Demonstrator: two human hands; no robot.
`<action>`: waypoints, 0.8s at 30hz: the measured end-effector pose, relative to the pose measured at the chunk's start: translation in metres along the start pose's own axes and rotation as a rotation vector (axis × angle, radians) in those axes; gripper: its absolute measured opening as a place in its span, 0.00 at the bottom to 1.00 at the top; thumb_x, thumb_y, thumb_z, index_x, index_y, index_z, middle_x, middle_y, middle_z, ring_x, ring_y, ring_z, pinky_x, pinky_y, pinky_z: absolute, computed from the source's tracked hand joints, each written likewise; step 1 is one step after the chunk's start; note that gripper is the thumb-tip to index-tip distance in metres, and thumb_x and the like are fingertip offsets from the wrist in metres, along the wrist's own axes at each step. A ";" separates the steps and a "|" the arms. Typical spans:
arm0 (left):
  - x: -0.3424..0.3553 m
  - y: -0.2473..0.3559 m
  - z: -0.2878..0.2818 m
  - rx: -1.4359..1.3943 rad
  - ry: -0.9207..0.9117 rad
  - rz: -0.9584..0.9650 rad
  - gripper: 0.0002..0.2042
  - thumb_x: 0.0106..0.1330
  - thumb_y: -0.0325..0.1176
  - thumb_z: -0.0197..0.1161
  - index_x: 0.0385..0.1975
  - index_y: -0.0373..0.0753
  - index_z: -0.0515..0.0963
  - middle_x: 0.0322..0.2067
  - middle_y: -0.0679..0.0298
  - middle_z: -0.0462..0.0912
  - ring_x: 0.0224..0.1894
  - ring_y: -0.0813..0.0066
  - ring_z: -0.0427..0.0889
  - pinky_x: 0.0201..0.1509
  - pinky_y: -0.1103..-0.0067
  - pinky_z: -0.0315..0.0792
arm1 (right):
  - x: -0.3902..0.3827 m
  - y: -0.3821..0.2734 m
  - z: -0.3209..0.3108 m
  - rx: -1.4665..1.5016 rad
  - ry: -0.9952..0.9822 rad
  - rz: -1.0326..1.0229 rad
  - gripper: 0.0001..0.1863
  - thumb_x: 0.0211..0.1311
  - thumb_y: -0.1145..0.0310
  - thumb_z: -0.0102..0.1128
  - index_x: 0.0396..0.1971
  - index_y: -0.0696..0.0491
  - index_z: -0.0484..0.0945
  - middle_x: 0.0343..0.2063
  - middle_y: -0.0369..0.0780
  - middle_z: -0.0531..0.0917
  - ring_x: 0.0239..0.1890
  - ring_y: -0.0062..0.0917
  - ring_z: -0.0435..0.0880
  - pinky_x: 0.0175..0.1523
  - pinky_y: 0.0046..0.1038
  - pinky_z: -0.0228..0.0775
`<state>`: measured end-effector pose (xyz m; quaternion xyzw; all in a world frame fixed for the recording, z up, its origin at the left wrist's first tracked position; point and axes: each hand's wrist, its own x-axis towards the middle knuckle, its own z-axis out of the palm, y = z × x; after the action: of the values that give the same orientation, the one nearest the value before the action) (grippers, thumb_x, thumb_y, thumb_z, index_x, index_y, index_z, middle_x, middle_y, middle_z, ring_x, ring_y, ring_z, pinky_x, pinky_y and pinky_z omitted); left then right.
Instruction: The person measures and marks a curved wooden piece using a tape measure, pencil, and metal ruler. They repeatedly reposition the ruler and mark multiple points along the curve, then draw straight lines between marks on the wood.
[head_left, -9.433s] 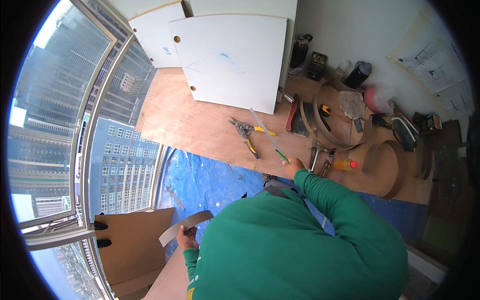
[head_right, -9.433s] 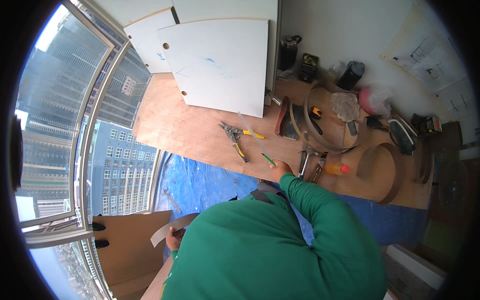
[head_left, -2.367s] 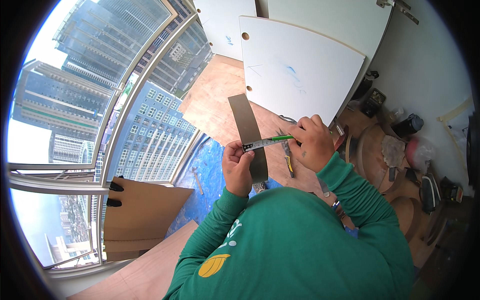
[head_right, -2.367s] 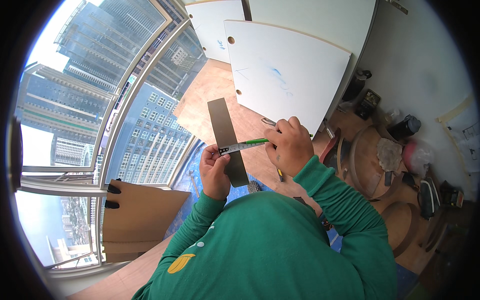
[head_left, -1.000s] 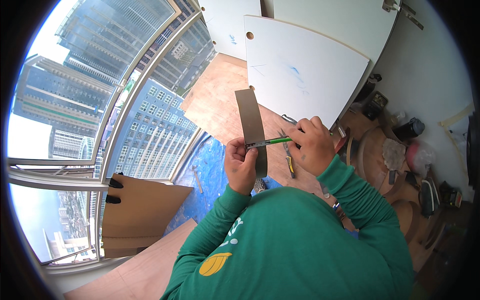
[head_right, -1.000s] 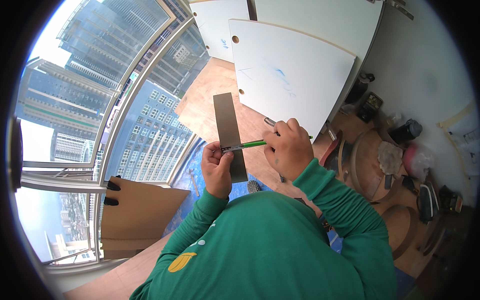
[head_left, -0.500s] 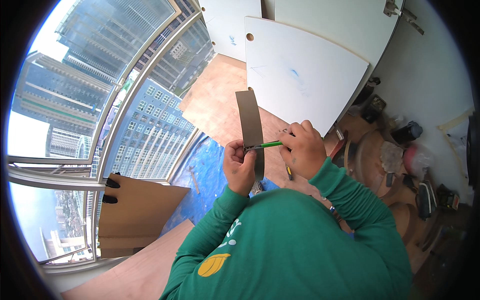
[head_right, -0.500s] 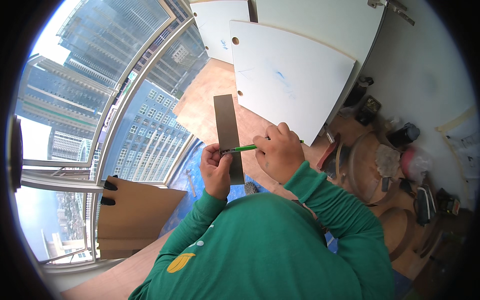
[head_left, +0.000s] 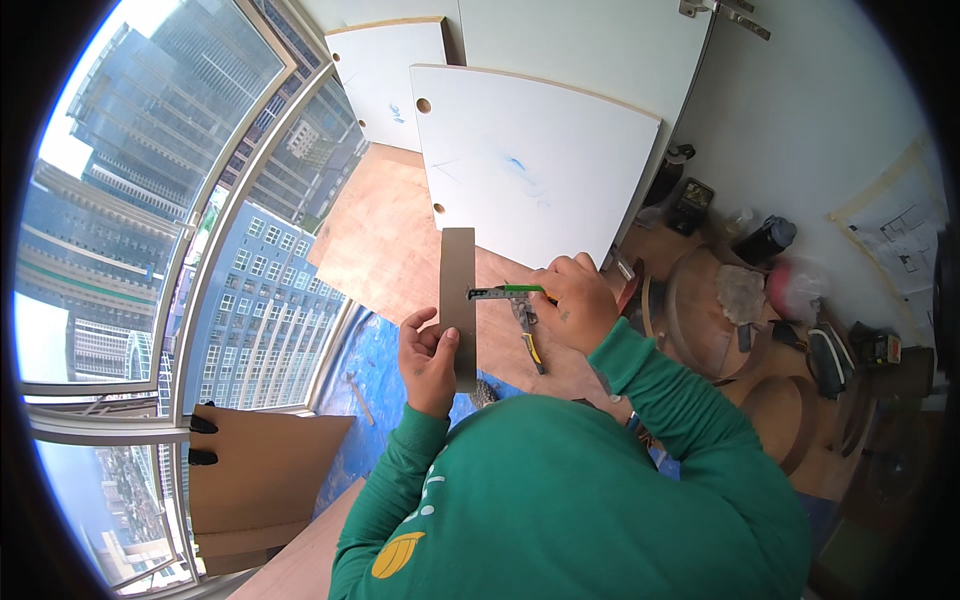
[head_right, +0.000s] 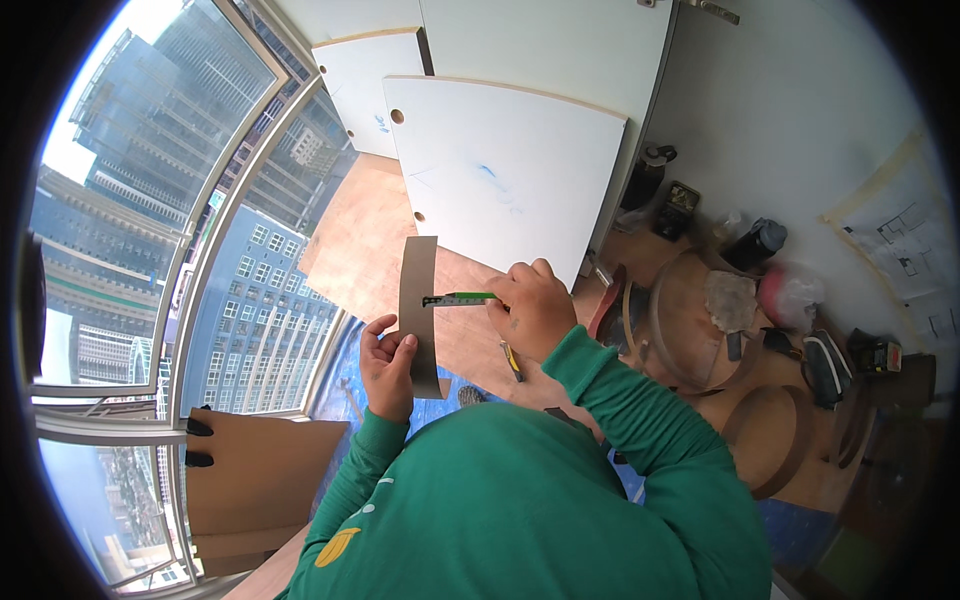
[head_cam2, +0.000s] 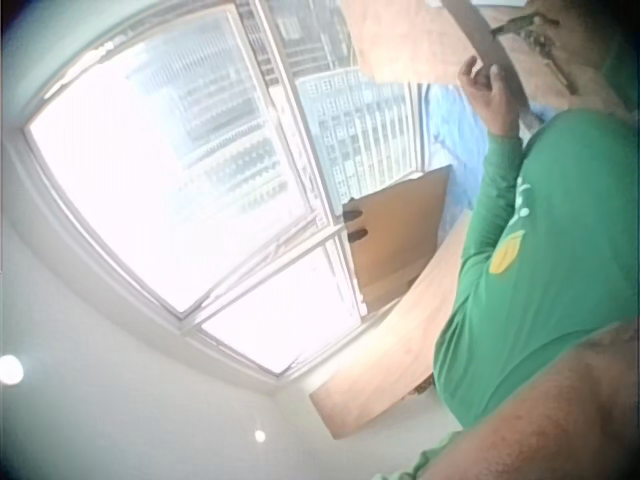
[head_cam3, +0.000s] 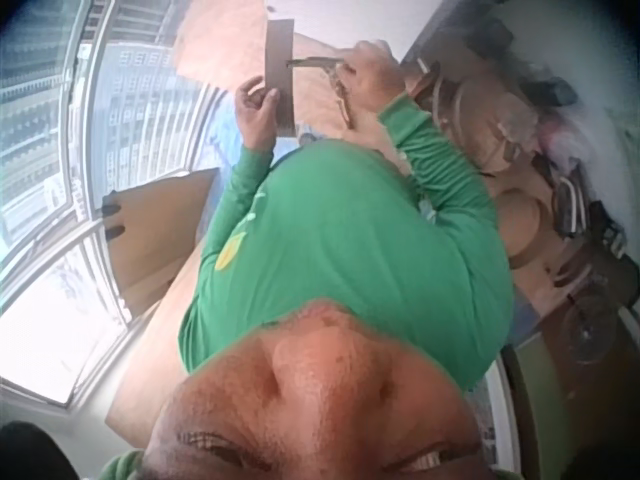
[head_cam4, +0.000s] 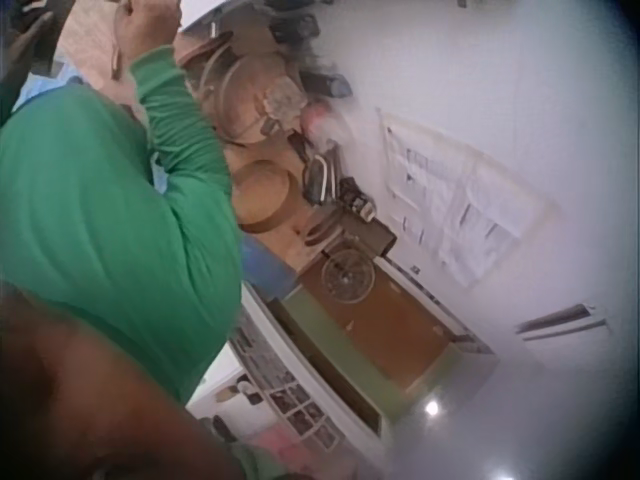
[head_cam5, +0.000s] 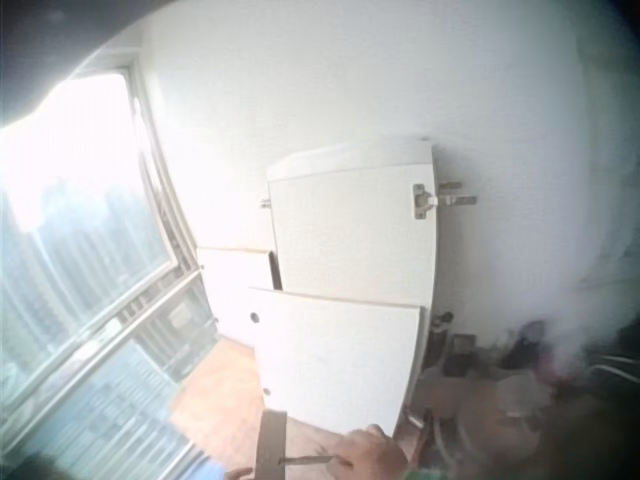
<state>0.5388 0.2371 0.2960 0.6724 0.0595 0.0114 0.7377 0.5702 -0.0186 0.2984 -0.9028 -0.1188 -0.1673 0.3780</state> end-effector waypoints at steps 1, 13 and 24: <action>0.002 -0.004 -0.003 -0.019 0.016 0.045 0.16 0.77 0.21 0.62 0.61 0.33 0.71 0.42 0.58 0.88 0.44 0.78 0.86 0.52 0.80 0.80 | -0.001 0.005 -0.004 0.037 0.008 0.041 0.09 0.61 0.68 0.71 0.41 0.47 0.90 0.30 0.36 0.80 0.40 0.36 0.76 0.44 0.39 0.74; 0.075 0.026 -0.024 0.566 0.005 0.397 0.09 0.72 0.22 0.64 0.48 0.31 0.87 0.44 0.61 0.82 0.44 0.68 0.85 0.51 0.75 0.79 | -0.043 0.055 -0.027 0.836 0.021 0.771 0.05 0.72 0.72 0.66 0.44 0.55 0.85 0.35 0.33 0.86 0.37 0.16 0.83 0.45 0.22 0.77; 0.316 0.070 -0.016 0.832 0.009 0.718 0.13 0.74 0.30 0.64 0.54 0.35 0.87 0.41 0.55 0.82 0.41 0.59 0.85 0.48 0.70 0.78 | -0.038 0.025 -0.003 1.074 0.222 0.962 0.08 0.71 0.75 0.66 0.46 0.59 0.84 0.40 0.37 0.88 0.43 0.20 0.87 0.51 0.23 0.79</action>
<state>0.8548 0.2903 0.3414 0.8853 -0.1712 0.2409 0.3591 0.5434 -0.0412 0.2702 -0.5229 0.2646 0.0081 0.8103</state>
